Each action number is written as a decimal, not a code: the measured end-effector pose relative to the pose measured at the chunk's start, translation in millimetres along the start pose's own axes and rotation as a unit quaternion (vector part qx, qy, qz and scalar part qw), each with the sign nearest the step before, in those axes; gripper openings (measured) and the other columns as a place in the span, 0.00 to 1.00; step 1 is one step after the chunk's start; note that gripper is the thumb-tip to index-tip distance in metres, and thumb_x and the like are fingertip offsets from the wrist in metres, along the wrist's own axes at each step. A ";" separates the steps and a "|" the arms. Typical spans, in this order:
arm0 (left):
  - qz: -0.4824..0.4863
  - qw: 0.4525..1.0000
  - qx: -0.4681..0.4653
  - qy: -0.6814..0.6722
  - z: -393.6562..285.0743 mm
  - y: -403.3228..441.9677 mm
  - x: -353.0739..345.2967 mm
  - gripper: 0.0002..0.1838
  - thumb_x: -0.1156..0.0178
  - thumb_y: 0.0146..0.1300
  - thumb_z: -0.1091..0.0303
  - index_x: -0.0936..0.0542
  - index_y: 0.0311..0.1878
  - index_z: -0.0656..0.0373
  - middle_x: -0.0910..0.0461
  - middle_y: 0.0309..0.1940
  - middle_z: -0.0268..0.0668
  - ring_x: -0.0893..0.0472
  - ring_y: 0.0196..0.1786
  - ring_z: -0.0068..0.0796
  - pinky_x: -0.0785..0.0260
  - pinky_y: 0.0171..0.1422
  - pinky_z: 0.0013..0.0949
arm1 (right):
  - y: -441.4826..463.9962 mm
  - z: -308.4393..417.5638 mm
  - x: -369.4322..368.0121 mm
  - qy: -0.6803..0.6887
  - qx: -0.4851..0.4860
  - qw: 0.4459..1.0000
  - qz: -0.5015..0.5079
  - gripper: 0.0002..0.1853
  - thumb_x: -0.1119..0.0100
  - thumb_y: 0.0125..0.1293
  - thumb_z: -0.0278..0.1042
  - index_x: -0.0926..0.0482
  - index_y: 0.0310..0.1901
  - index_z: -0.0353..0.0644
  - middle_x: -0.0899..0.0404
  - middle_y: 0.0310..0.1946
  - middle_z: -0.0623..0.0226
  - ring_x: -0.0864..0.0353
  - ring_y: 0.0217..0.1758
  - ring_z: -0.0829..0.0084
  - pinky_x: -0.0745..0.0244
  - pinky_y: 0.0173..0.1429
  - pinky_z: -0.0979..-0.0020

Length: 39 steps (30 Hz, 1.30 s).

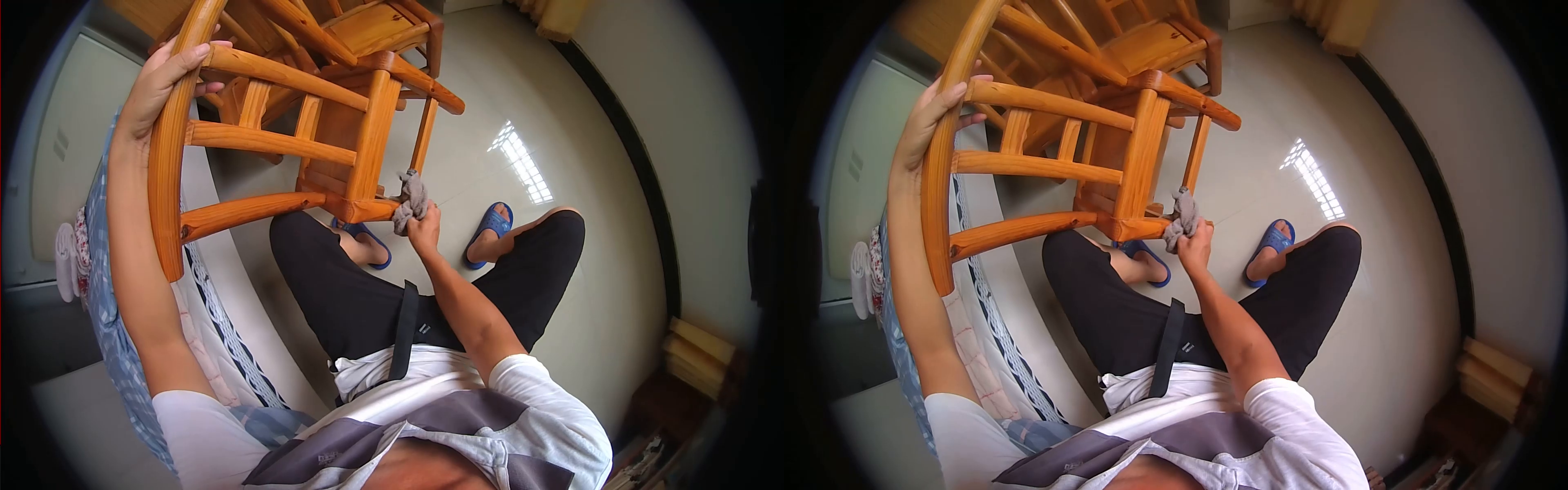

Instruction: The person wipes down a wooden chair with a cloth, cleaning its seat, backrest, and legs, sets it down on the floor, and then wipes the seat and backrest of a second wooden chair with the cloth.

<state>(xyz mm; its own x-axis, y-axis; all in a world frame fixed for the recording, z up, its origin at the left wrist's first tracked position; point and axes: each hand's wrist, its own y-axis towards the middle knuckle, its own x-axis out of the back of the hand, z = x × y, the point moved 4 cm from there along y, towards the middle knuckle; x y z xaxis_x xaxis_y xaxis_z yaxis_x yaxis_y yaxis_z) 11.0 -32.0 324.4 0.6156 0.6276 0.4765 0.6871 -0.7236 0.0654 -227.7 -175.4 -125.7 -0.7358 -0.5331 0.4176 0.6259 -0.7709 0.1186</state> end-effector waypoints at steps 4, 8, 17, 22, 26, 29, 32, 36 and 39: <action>0.005 1.000 0.002 -0.008 2.2 0.3 -1.9 0.33 0.42 0.63 0.56 0.36 0.66 0.67 0.24 0.53 0.49 0.23 0.55 0.28 0.24 0.52 0.25 | -14.1 -48.9 -17.6 0.141 -0.294 0.942 -0.084 0.18 0.46 0.52 0.22 0.29 0.47 0.35 0.23 0.47 0.49 0.24 0.47 0.47 0.29 0.53 0.57; -0.001 1.000 0.004 -0.004 0.8 2.1 0.1 0.33 0.42 0.64 0.56 0.36 0.65 0.68 0.24 0.52 0.49 0.22 0.54 0.29 0.24 0.51 0.26 | -38.1 -61.7 -20.2 0.388 -0.610 0.687 -0.070 0.13 0.48 0.65 0.35 0.29 0.50 0.45 0.22 0.44 0.59 0.21 0.43 0.64 0.24 0.40 0.58; -0.003 1.000 0.017 -0.013 1.0 8.2 -1.8 0.33 0.41 0.63 0.56 0.35 0.65 0.67 0.24 0.53 0.47 0.24 0.55 0.28 0.27 0.54 0.28 | -30.6 5.6 -39.7 0.487 -0.566 0.637 0.192 0.09 0.55 0.68 0.34 0.25 0.46 0.52 0.23 0.36 0.72 0.25 0.38 0.76 0.31 0.28 0.75; -0.006 1.000 0.020 -0.020 3.5 12.5 -2.8 0.31 0.41 0.63 0.56 0.33 0.63 0.66 0.23 0.52 0.45 0.24 0.55 0.26 0.27 0.52 0.27 | -42.2 90.3 -40.2 0.504 -0.505 0.601 0.361 0.09 0.55 0.68 0.32 0.25 0.44 0.49 0.23 0.33 0.73 0.25 0.31 0.78 0.32 0.26 0.75; -0.015 1.000 0.022 -0.006 3.5 15.6 -2.6 0.29 0.40 0.63 0.57 0.32 0.62 0.65 0.23 0.51 0.42 0.23 0.50 0.23 0.24 0.48 0.27 | -35.0 147.7 -10.1 0.523 -0.381 0.639 0.416 0.12 0.50 0.65 0.25 0.24 0.49 0.42 0.21 0.37 0.70 0.21 0.37 0.77 0.23 0.39 0.73; -0.008 1.000 0.016 -0.003 3.8 16.0 -1.9 0.29 0.39 0.63 0.56 0.32 0.61 0.65 0.24 0.51 0.42 0.23 0.49 0.23 0.24 0.49 0.27 | -16.8 161.9 23.5 0.536 -0.326 0.649 0.430 0.14 0.48 0.65 0.24 0.25 0.52 0.40 0.20 0.42 0.70 0.20 0.43 0.77 0.23 0.49 0.74; 0.012 1.000 0.005 -0.008 1.1 16.5 -3.2 0.30 0.40 0.62 0.55 0.33 0.62 0.65 0.24 0.51 0.42 0.25 0.52 0.24 0.25 0.51 0.28 | 0.3 159.5 46.9 0.554 -0.291 0.670 0.400 0.15 0.47 0.66 0.26 0.25 0.55 0.40 0.20 0.47 0.68 0.19 0.45 0.77 0.22 0.51 0.73; 0.029 0.999 0.026 -0.002 -7.7 19.5 -10.2 0.32 0.40 0.62 0.54 0.35 0.64 0.65 0.25 0.53 0.42 0.26 0.54 0.25 0.25 0.51 0.29 | 13.2 159.7 79.7 0.560 -0.275 0.711 0.325 0.17 0.47 0.65 0.26 0.26 0.55 0.39 0.21 0.48 0.68 0.19 0.45 0.76 0.23 0.52 0.73; 0.029 0.999 0.017 0.005 -11.7 32.1 -25.8 0.31 0.39 0.62 0.57 0.34 0.63 0.65 0.26 0.51 0.40 0.25 0.51 0.23 0.23 0.45 0.26 | 19.1 157.1 91.2 0.539 -0.280 0.749 0.263 0.18 0.47 0.63 0.25 0.27 0.56 0.38 0.21 0.46 0.66 0.19 0.45 0.75 0.23 0.50 0.71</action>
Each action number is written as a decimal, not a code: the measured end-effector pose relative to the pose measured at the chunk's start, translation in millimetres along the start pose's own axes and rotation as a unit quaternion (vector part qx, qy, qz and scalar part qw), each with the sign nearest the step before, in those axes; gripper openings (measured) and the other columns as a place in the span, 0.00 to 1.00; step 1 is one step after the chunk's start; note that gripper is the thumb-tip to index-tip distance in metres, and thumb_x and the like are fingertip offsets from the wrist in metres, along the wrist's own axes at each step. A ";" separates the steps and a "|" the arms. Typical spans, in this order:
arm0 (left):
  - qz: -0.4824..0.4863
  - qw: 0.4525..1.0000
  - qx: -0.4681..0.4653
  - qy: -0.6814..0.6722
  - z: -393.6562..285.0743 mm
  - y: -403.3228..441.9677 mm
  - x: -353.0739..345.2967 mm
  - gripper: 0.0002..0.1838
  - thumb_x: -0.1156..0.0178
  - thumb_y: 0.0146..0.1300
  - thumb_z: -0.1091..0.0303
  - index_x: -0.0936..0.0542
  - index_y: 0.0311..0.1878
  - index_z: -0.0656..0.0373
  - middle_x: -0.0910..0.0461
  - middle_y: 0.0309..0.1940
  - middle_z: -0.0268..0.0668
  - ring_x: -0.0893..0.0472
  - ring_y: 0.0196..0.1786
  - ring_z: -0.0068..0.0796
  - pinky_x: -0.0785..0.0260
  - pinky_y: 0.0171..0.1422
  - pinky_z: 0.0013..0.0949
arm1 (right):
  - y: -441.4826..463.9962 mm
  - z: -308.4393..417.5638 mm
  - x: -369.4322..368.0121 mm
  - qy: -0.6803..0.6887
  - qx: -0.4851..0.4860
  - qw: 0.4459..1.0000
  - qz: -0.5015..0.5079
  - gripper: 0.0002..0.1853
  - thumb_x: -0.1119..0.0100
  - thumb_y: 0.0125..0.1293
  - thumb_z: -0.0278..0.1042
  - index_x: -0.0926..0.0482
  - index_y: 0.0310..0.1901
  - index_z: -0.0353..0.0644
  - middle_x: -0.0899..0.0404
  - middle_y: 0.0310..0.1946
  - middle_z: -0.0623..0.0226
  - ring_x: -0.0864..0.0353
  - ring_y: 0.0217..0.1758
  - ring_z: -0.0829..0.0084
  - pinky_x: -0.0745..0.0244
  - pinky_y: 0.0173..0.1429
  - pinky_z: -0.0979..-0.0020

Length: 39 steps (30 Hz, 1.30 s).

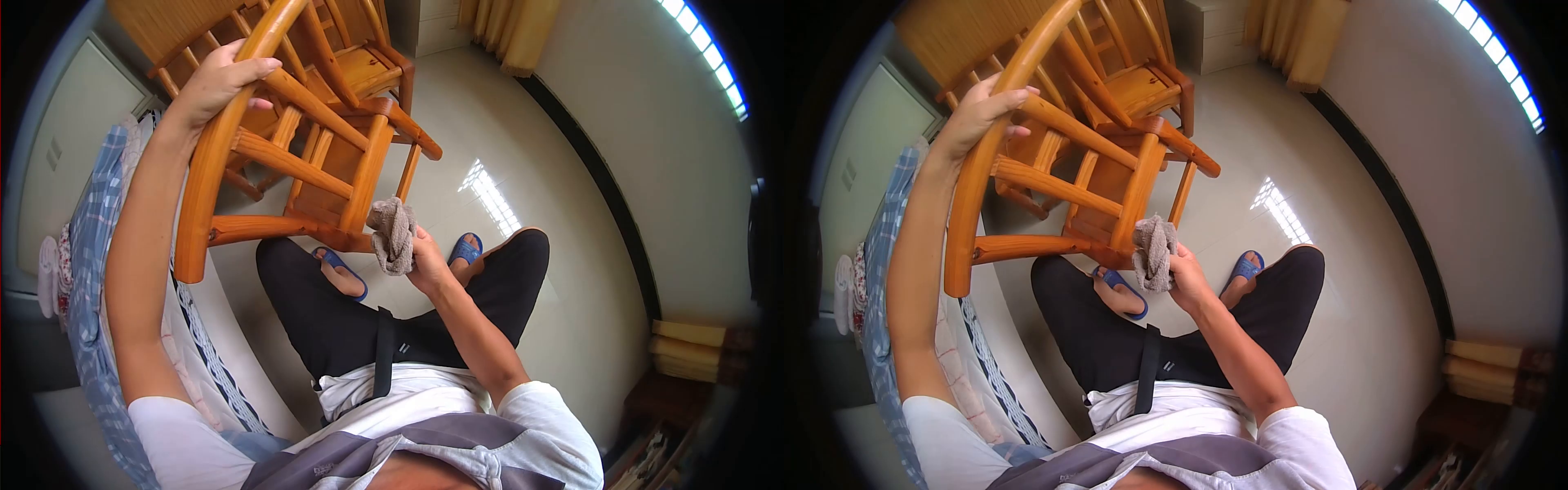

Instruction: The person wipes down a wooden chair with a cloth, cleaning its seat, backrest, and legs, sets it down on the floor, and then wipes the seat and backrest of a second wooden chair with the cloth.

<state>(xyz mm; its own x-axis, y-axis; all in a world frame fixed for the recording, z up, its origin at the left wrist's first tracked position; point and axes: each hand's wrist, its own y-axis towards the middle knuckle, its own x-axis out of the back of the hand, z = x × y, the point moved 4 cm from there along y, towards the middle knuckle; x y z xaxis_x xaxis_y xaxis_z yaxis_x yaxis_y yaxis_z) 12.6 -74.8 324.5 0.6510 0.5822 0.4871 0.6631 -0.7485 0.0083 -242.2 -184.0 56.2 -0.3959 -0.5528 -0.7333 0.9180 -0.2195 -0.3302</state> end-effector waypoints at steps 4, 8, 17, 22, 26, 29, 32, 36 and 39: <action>-0.002 1.000 -0.009 -0.001 -11.3 20.7 -33.0 0.28 0.38 0.60 0.58 0.31 0.57 0.66 0.28 0.43 0.36 0.26 0.45 0.20 0.22 0.39 0.24 | -15.0 16.5 -5.4 0.029 0.054 0.998 -0.012 0.20 0.47 0.62 0.24 0.27 0.57 0.37 0.21 0.47 0.64 0.19 0.46 0.73 0.23 0.51 0.71; 0.013 1.000 -0.017 0.006 -25.4 37.5 -61.0 0.28 0.37 0.59 0.58 0.30 0.56 0.67 0.28 0.41 0.36 0.26 0.43 0.21 0.25 0.42 0.26 | -30.9 33.3 -4.9 0.022 0.124 0.992 -0.030 0.21 0.47 0.62 0.24 0.28 0.58 0.36 0.22 0.48 0.63 0.19 0.47 0.71 0.23 0.51 0.71; 0.046 0.997 -0.063 -0.024 -57.2 67.9 -132.0 0.43 0.38 0.56 0.69 0.48 0.74 0.57 0.24 0.47 0.44 0.23 0.47 0.29 0.28 0.47 0.33 | -59.2 81.3 -26.2 0.077 0.267 0.961 0.007 0.21 0.50 0.64 0.25 0.32 0.60 0.35 0.23 0.51 0.60 0.20 0.50 0.68 0.22 0.51 0.69; 0.090 0.993 -0.076 -0.009 -71.4 81.6 -181.8 0.44 0.38 0.54 0.74 0.48 0.74 0.56 0.25 0.40 0.42 0.24 0.31 0.24 0.28 0.32 0.27 | -80.0 100.9 -9.0 0.064 0.321 0.943 -0.057 0.24 0.50 0.64 0.29 0.34 0.62 0.33 0.25 0.54 0.57 0.21 0.51 0.66 0.22 0.49 0.68; 0.147 0.986 -0.075 0.004 -83.6 83.9 -203.5 0.44 0.38 0.53 0.75 0.47 0.74 0.56 0.25 0.34 0.40 0.26 0.26 0.22 0.30 0.29 0.27 | -95.3 110.3 -11.3 0.055 0.355 0.932 -0.038 0.25 0.49 0.64 0.32 0.35 0.63 0.33 0.26 0.56 0.55 0.21 0.51 0.65 0.22 0.47 0.69; 0.131 0.979 -0.144 0.064 -83.8 78.9 -228.0 0.45 0.37 0.50 0.71 0.45 0.73 0.55 0.23 0.41 0.47 0.21 0.39 0.32 0.28 0.45 0.32 | -102.6 109.5 0.2 0.042 0.369 0.926 -0.064 0.25 0.50 0.64 0.31 0.34 0.62 0.33 0.25 0.54 0.56 0.21 0.49 0.66 0.22 0.46 0.70; 0.145 0.983 -0.104 0.048 -92.1 63.7 -240.9 0.44 0.39 0.50 0.72 0.45 0.72 0.58 0.23 0.45 0.51 0.21 0.43 0.36 0.28 0.50 0.33 | -112.5 113.4 4.7 0.056 0.374 0.924 -0.061 0.24 0.51 0.65 0.32 0.34 0.61 0.33 0.24 0.53 0.56 0.20 0.48 0.67 0.22 0.46 0.70; 0.136 0.981 -0.100 0.091 -96.2 46.6 -270.0 0.42 0.44 0.52 0.73 0.48 0.73 0.59 0.22 0.42 0.54 0.19 0.41 0.40 0.26 0.50 0.36 | -124.3 122.3 16.9 0.049 0.427 0.897 -0.103 0.26 0.56 0.67 0.39 0.38 0.64 0.33 0.27 0.55 0.50 0.22 0.54 0.61 0.23 0.53 0.63; 0.096 0.967 -0.160 0.173 -95.3 39.3 -303.2 0.44 0.43 0.51 0.70 0.49 0.73 0.61 0.23 0.45 0.57 0.22 0.48 0.53 0.30 0.59 0.43 | -140.7 156.4 -9.2 -0.066 0.486 0.864 -0.111 0.24 0.55 0.67 0.38 0.35 0.62 0.36 0.27 0.54 0.55 0.23 0.48 0.63 0.25 0.46 0.64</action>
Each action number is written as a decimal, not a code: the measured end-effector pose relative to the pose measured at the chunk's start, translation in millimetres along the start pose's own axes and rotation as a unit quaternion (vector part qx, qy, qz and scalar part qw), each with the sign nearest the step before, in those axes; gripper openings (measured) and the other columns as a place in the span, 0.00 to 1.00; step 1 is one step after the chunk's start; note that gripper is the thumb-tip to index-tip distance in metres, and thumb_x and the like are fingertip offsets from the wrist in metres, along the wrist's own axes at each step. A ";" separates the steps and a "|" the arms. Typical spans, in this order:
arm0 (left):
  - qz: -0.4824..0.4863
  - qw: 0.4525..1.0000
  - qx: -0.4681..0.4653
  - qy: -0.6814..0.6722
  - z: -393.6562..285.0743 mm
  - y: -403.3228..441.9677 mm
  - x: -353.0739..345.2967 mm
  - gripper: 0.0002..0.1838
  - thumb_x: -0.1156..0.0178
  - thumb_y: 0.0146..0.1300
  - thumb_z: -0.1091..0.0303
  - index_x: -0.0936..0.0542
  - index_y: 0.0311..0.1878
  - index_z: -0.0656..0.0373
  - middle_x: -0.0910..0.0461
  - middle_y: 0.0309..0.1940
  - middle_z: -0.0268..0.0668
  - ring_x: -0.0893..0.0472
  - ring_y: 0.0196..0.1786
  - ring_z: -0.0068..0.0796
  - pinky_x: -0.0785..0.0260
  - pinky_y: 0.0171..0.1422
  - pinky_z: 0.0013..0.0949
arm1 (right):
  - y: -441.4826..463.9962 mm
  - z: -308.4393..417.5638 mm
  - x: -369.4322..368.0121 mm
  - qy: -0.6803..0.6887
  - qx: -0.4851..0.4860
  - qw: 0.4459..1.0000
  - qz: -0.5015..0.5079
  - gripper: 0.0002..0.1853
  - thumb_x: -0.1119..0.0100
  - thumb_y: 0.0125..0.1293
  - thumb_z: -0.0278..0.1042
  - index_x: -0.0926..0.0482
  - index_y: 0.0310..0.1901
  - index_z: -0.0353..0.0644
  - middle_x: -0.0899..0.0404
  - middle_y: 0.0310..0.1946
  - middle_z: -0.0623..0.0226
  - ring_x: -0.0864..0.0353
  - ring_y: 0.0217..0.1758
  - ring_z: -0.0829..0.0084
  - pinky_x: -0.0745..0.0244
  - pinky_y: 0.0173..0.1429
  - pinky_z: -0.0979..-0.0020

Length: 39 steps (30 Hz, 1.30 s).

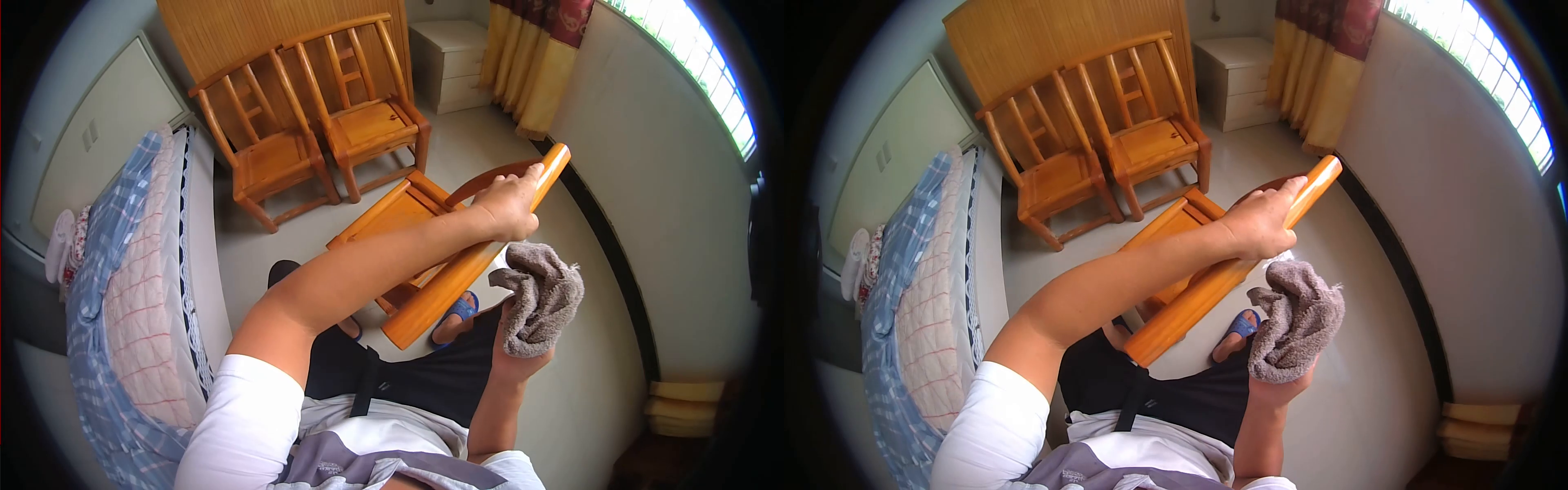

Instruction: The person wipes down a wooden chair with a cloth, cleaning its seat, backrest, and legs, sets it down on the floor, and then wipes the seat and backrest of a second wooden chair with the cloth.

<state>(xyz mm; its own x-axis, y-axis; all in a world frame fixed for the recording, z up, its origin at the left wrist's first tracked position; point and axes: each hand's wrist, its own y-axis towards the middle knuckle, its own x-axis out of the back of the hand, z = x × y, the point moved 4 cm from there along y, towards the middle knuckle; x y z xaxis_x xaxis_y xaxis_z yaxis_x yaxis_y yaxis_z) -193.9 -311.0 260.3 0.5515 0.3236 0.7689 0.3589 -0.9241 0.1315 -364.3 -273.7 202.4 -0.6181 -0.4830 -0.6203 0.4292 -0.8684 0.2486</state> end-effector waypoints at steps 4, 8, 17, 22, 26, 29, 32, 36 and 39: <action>0.051 0.998 0.026 -0.021 -15.9 -7.3 -18.3 0.46 0.43 0.52 0.69 0.53 0.74 0.62 0.29 0.55 0.58 0.32 0.61 0.56 0.38 0.66 0.48 | 12.2 35.3 -8.0 -0.074 0.062 0.995 0.003 0.25 0.57 0.68 0.39 0.36 0.64 0.35 0.29 0.57 0.55 0.25 0.56 0.58 0.28 0.58 0.58; 0.047 0.999 0.008 -0.023 -16.9 -6.6 -38.6 0.48 0.37 0.54 0.64 0.54 0.74 0.60 0.30 0.56 0.56 0.32 0.61 0.54 0.38 0.65 0.50 | 17.0 36.9 6.8 0.140 0.062 0.988 0.028 0.24 0.49 0.66 0.32 0.35 0.61 0.32 0.26 0.55 0.46 0.20 0.53 0.55 0.21 0.56 0.60; 0.108 0.526 0.011 -0.843 -25.0 -42.0 -77.3 0.34 0.38 0.59 0.48 0.33 0.63 0.58 0.29 0.56 0.43 0.30 0.62 0.35 0.34 0.64 0.35 | 38.7 40.0 -33.6 -0.082 0.046 0.989 0.112 0.22 0.52 0.56 0.18 0.30 0.55 0.29 0.21 0.47 0.57 0.18 0.47 0.70 0.22 0.54 0.70; -0.064 0.912 -0.170 -0.368 13.8 -62.3 -31.0 0.22 0.50 0.72 0.56 0.30 0.62 0.59 0.26 0.53 0.37 0.25 0.56 0.30 0.38 0.65 0.26 | 45.1 38.9 -47.6 -0.151 0.007 0.974 0.167 0.23 0.54 0.54 0.16 0.29 0.55 0.30 0.21 0.45 0.62 0.19 0.45 0.74 0.26 0.54 0.74; -0.033 0.537 0.008 -0.843 68.9 -122.2 -4.8 0.24 0.49 0.72 0.56 0.33 0.64 0.62 0.25 0.53 0.36 0.27 0.59 0.27 0.39 0.68 0.31 | 45.6 14.7 -74.0 -0.336 -0.034 0.885 0.320 0.25 0.54 0.49 0.15 0.27 0.52 0.32 0.24 0.40 0.65 0.23 0.41 0.71 0.30 0.49 0.76; -0.078 0.566 0.010 -0.821 64.0 -157.9 2.5 0.24 0.47 0.71 0.60 0.34 0.65 0.62 0.25 0.54 0.37 0.27 0.58 0.27 0.37 0.67 0.32 | 29.9 -5.1 -101.4 -0.565 0.017 0.667 0.485 0.13 0.43 0.53 0.29 0.28 0.40 0.35 0.24 0.37 0.53 0.22 0.40 0.53 0.27 0.46 0.62; -0.087 0.719 0.051 -0.688 91.8 -175.1 -16.9 0.24 0.45 0.69 0.65 0.35 0.65 0.63 0.26 0.55 0.38 0.25 0.57 0.28 0.34 0.65 0.30 | 19.3 -9.1 -107.7 -0.648 -0.027 0.513 0.562 0.18 0.38 0.57 0.42 0.25 0.43 0.38 0.21 0.35 0.54 0.20 0.39 0.53 0.26 0.46 0.59; -0.170 0.567 0.116 -0.798 129.1 -199.5 -39.7 0.21 0.47 0.67 0.72 0.33 0.63 0.64 0.25 0.54 0.39 0.23 0.55 0.29 0.30 0.61 0.31 | 22.2 5.1 -100.1 -0.597 0.029 0.577 0.557 0.21 0.37 0.58 0.39 0.24 0.52 0.42 0.18 0.41 0.56 0.18 0.44 0.60 0.25 0.49 0.61; -0.275 0.496 0.195 -0.800 175.5 -229.4 -59.1 0.18 0.53 0.69 0.67 0.30 0.60 0.61 0.23 0.51 0.39 0.20 0.51 0.30 0.27 0.58 0.36 | 26.3 34.5 -87.8 -0.554 0.070 0.536 0.634 0.23 0.43 0.50 0.22 0.22 0.52 0.44 0.18 0.44 0.60 0.20 0.52 0.64 0.34 0.64 0.56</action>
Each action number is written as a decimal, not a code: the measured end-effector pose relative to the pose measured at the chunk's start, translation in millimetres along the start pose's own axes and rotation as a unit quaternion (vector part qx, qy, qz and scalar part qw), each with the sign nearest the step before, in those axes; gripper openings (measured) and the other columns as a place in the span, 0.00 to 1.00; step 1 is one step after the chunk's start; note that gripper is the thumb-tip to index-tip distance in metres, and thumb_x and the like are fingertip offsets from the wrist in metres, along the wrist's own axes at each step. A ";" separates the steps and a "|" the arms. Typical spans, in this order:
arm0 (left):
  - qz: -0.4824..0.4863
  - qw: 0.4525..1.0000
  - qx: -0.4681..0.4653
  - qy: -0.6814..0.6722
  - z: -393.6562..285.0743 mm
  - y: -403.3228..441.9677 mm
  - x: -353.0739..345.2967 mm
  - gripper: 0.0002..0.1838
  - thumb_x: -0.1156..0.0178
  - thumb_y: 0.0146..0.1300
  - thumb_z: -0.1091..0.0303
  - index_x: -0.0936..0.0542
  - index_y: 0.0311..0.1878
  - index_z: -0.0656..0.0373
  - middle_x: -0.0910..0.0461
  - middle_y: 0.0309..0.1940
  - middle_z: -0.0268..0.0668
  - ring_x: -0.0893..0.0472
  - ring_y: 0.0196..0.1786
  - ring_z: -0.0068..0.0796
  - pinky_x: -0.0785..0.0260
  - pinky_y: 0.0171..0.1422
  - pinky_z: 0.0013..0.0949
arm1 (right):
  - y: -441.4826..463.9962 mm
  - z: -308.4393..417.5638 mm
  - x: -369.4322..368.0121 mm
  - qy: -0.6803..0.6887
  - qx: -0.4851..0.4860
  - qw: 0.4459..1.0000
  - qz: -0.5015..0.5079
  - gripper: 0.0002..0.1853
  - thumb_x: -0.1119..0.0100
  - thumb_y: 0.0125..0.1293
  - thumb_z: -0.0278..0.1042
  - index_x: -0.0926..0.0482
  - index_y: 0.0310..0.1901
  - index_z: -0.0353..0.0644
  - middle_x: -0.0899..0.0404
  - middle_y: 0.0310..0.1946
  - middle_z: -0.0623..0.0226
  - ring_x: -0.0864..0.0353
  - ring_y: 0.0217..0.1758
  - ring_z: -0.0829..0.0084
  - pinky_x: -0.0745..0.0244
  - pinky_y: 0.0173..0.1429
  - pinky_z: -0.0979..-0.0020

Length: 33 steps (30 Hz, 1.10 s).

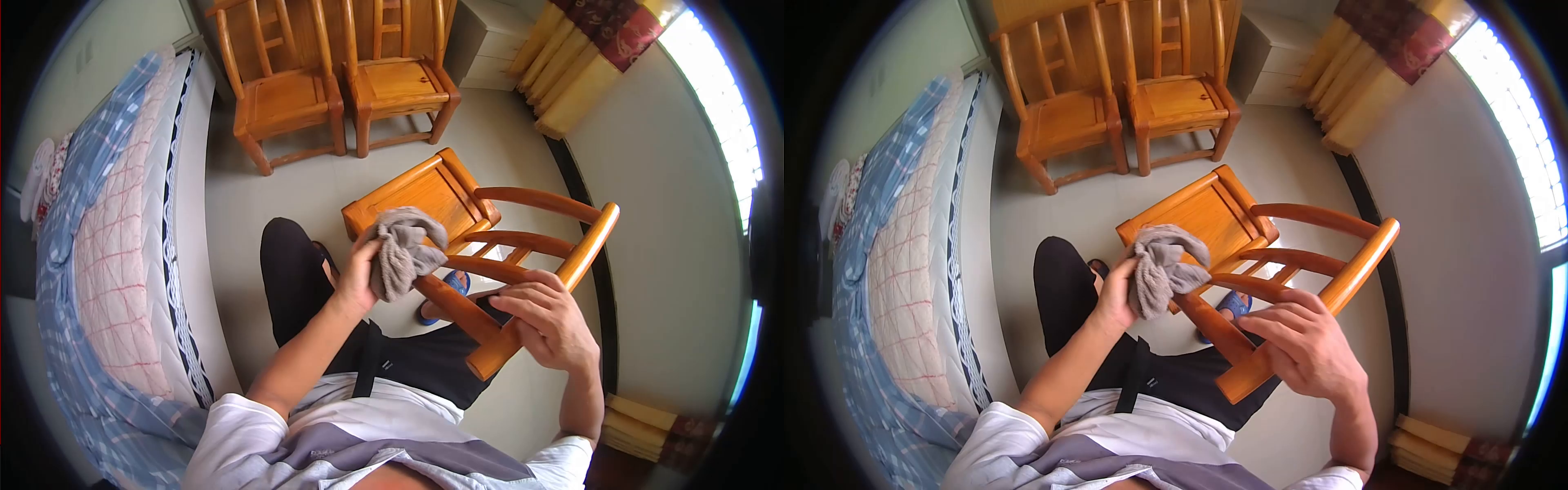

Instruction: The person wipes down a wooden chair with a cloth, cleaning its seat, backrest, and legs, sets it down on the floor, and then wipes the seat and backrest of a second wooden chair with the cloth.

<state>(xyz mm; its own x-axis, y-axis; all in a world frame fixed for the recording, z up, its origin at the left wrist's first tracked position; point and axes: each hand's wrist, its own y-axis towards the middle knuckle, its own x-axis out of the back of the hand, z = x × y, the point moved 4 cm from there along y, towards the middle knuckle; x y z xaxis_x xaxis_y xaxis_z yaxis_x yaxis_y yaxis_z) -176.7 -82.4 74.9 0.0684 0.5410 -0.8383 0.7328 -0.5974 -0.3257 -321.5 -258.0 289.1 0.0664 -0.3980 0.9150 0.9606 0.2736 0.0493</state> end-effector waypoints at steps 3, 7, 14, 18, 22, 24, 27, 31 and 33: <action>-0.053 0.998 -0.028 -0.034 -6.7 0.9 57.1 0.16 0.55 0.69 0.68 0.28 0.58 0.58 0.22 0.50 0.38 0.20 0.51 0.33 0.26 0.57 0.38 | -23.9 -18.7 17.0 -0.070 -0.096 0.993 0.016 0.35 0.53 0.34 0.10 0.22 0.51 0.44 0.20 0.49 0.65 0.25 0.61 0.67 0.53 0.77 0.50; -0.097 0.991 -0.092 0.013 -5.7 -4.9 101.2 0.18 0.54 0.69 0.72 0.29 0.60 0.59 0.24 0.54 0.37 0.22 0.53 0.31 0.27 0.56 0.35 | -18.4 -39.1 30.7 -0.262 -0.122 0.957 -0.035 0.32 0.35 0.38 0.14 0.22 0.50 0.50 0.24 0.55 0.69 0.35 0.68 0.62 0.55 0.77 0.46; -0.250 0.941 -0.176 0.145 -1.4 3.8 105.9 0.19 0.48 0.69 0.70 0.32 0.61 0.59 0.27 0.54 0.37 0.27 0.56 0.28 0.35 0.63 0.33 | -28.0 -87.6 0.6 -0.223 -0.036 0.936 -0.269 0.13 0.34 0.43 0.20 0.28 0.28 0.44 0.25 0.29 0.67 0.24 0.41 0.64 0.35 0.64 0.55; -0.320 0.906 -0.189 0.204 3.7 8.5 119.3 0.21 0.48 0.69 0.69 0.36 0.64 0.60 0.30 0.58 0.39 0.30 0.60 0.31 0.39 0.66 0.34 | -46.6 -75.8 -6.8 -0.223 -0.064 0.927 -0.296 0.11 0.35 0.42 0.21 0.28 0.26 0.44 0.26 0.27 0.67 0.25 0.40 0.64 0.35 0.63 0.55; -0.374 0.867 -0.227 0.237 10.1 37.3 135.2 0.22 0.47 0.68 0.70 0.36 0.64 0.60 0.33 0.61 0.40 0.32 0.62 0.34 0.41 0.68 0.35 | -79.1 -70.6 -17.3 -0.228 -0.080 0.917 -0.317 0.11 0.35 0.42 0.21 0.28 0.26 0.45 0.26 0.28 0.67 0.25 0.40 0.64 0.36 0.62 0.55; -0.380 0.843 -0.243 0.292 -0.9 50.0 103.2 0.23 0.47 0.68 0.69 0.37 0.65 0.60 0.33 0.61 0.42 0.31 0.61 0.35 0.40 0.66 0.35 | -92.3 -73.5 -20.2 -0.231 -0.087 0.915 -0.319 0.11 0.35 0.42 0.21 0.28 0.26 0.45 0.26 0.28 0.67 0.25 0.41 0.64 0.36 0.62 0.55; -0.398 0.806 -0.246 0.363 5.6 90.3 126.6 0.22 0.49 0.69 0.68 0.37 0.65 0.60 0.30 0.58 0.42 0.29 0.60 0.35 0.37 0.65 0.33 | -112.3 -71.8 -24.7 -0.238 -0.097 0.913 -0.316 0.11 0.36 0.45 0.20 0.28 0.27 0.45 0.26 0.29 0.67 0.25 0.41 0.63 0.35 0.62 0.54; -0.381 0.872 -0.225 0.210 21.1 87.8 119.4 0.19 0.51 0.68 0.69 0.32 0.61 0.59 0.26 0.54 0.38 0.27 0.56 0.31 0.36 0.61 0.33 | -131.5 -75.0 -30.0 -0.250 -0.101 0.909 -0.318 0.10 0.39 0.53 0.22 0.32 0.26 0.44 0.28 0.29 0.65 0.25 0.41 0.61 0.33 0.59 0.54; -0.367 0.869 -0.229 0.241 26.3 86.6 105.4 0.18 0.52 0.70 0.70 0.32 0.61 0.58 0.25 0.53 0.36 0.26 0.54 0.28 0.35 0.60 0.32 | -139.5 -78.0 -35.3 -0.256 -0.098 0.904 -0.329 0.10 0.39 0.53 0.22 0.32 0.26 0.44 0.28 0.29 0.65 0.25 0.39 0.62 0.33 0.60 0.54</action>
<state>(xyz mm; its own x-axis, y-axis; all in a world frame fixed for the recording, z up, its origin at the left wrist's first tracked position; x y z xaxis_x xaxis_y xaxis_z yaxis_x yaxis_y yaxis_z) -123.8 -92.7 -53.3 -0.3370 0.9275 -0.1616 0.8836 0.2523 -0.3945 -436.8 -350.4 218.7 -0.6214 0.0535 0.7817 0.7798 -0.0542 0.6236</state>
